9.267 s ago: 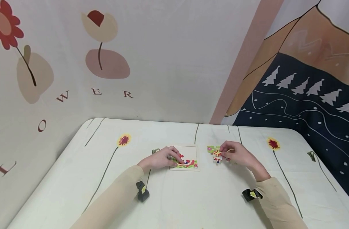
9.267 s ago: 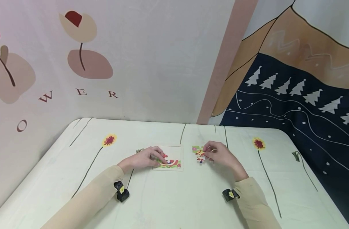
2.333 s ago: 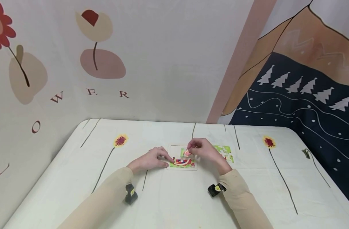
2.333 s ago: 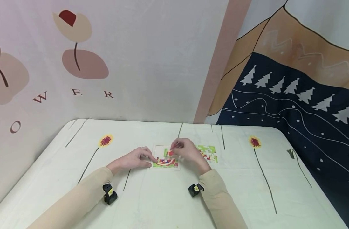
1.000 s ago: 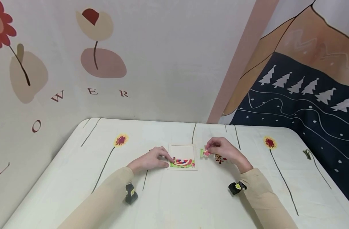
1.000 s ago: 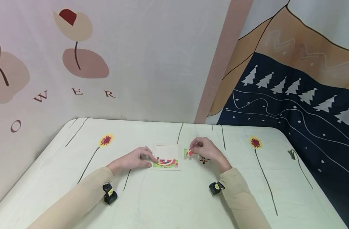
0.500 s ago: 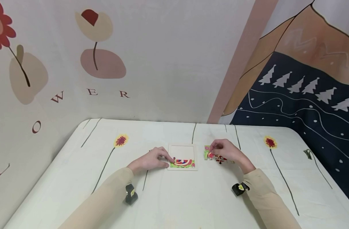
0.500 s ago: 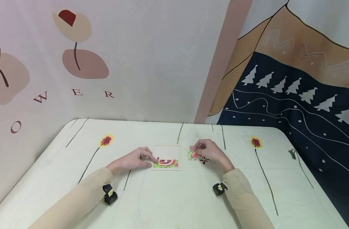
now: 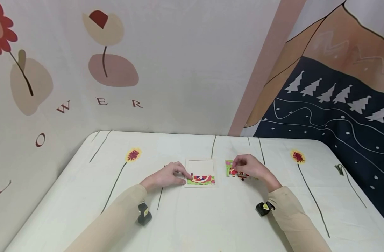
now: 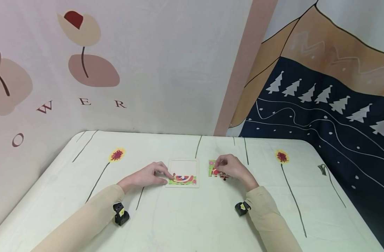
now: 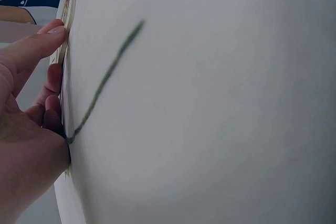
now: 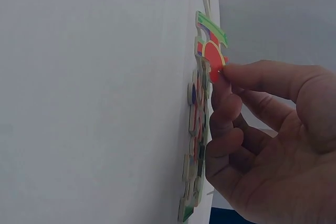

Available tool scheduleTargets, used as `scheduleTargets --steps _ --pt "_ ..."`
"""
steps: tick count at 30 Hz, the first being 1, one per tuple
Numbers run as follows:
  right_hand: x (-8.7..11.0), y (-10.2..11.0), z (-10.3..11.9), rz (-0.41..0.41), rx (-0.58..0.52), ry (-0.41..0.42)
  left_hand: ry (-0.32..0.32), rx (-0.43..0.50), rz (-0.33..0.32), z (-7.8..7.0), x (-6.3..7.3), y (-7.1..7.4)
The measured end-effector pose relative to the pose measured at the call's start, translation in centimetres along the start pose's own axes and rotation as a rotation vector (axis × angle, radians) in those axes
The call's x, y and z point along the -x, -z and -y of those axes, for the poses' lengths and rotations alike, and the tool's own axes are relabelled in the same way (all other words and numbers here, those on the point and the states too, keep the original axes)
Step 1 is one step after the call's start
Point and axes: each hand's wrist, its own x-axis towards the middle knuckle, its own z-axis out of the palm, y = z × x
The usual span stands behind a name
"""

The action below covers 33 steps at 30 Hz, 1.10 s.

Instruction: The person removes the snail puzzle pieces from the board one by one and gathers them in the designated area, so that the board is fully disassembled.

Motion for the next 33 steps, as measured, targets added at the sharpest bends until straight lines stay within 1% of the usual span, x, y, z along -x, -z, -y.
scheduleTargets --steps 12,14,18,25,33 --pt "-0.12 -0.04 0.36 0.005 0.032 -0.043 0.015 -0.005 -0.002 0.01 0.08 0.01" --pt "-0.1 -0.04 0.39 0.004 0.038 -0.048 0.025 -0.002 0.0 0.02 0.06 -0.01" --pt "-0.07 -0.04 0.37 0.001 0.06 -0.039 0.028 0.002 -0.001 0.01 0.01 -0.01" --pt "0.09 -0.06 0.36 0.005 0.07 -0.031 -0.006 -0.006 -0.005 0.01 -0.02 -0.07" --pt "0.18 -0.04 0.46 -0.015 0.07 -0.011 -0.002 -0.005 -0.007 0.07 0.02 -0.08"
